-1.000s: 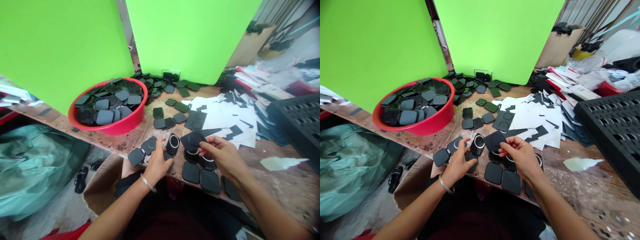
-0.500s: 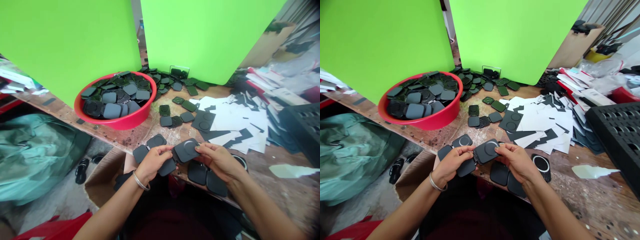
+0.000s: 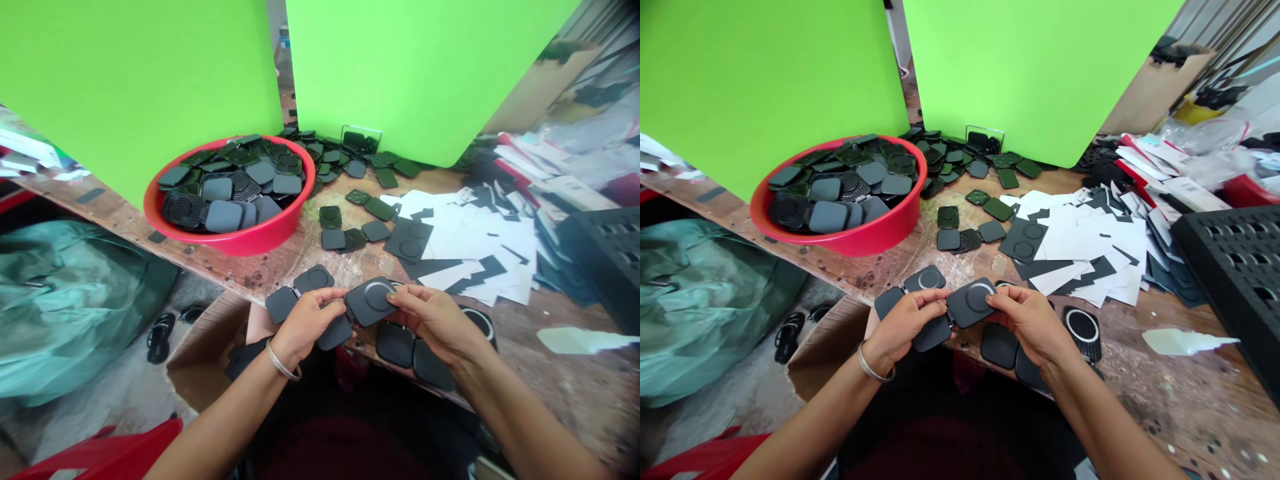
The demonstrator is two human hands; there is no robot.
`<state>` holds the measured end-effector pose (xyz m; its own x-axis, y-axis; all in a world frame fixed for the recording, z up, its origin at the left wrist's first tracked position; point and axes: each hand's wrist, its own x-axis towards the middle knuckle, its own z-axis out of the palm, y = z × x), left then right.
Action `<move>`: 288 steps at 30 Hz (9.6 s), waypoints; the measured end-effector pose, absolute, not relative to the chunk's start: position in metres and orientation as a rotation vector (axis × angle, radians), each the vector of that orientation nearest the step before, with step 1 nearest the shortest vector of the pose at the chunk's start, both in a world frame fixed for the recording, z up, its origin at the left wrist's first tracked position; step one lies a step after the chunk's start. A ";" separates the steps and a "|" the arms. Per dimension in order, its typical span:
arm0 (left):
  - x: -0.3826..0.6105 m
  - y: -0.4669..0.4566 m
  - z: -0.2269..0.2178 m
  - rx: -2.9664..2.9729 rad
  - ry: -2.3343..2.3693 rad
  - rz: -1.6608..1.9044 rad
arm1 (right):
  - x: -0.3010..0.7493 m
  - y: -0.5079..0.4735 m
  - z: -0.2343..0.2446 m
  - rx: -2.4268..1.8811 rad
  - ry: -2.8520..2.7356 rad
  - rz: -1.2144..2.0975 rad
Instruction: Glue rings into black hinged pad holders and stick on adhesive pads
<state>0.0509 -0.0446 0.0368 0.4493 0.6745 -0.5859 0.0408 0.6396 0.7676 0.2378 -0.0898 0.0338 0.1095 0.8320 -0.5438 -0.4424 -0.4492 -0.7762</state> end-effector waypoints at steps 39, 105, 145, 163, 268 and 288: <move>0.052 -0.047 0.041 0.807 1.051 0.454 | 0.236 -0.091 0.044 -1.428 -0.438 1.502; 0.056 -0.061 0.034 1.054 1.199 0.681 | 0.230 -0.100 0.030 -1.737 -1.124 0.719; -0.018 -0.005 0.006 1.590 1.499 0.718 | 0.215 -0.087 0.004 -1.617 -0.995 1.145; 0.002 -0.014 0.009 2.419 1.707 0.173 | 0.241 -0.142 0.001 -1.710 -1.608 0.628; 0.073 -0.024 0.025 0.814 0.994 0.759 | 0.242 -0.060 0.028 -1.411 -1.724 0.276; 0.057 -0.033 0.022 1.171 1.116 0.826 | 0.211 -0.065 0.041 -1.462 -1.595 0.799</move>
<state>0.0567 -0.0328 0.0216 0.2734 0.9337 -0.2313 0.0516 0.2259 0.9728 0.2108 -0.0653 0.0408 0.0003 0.9894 0.1455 0.4754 0.1279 -0.8704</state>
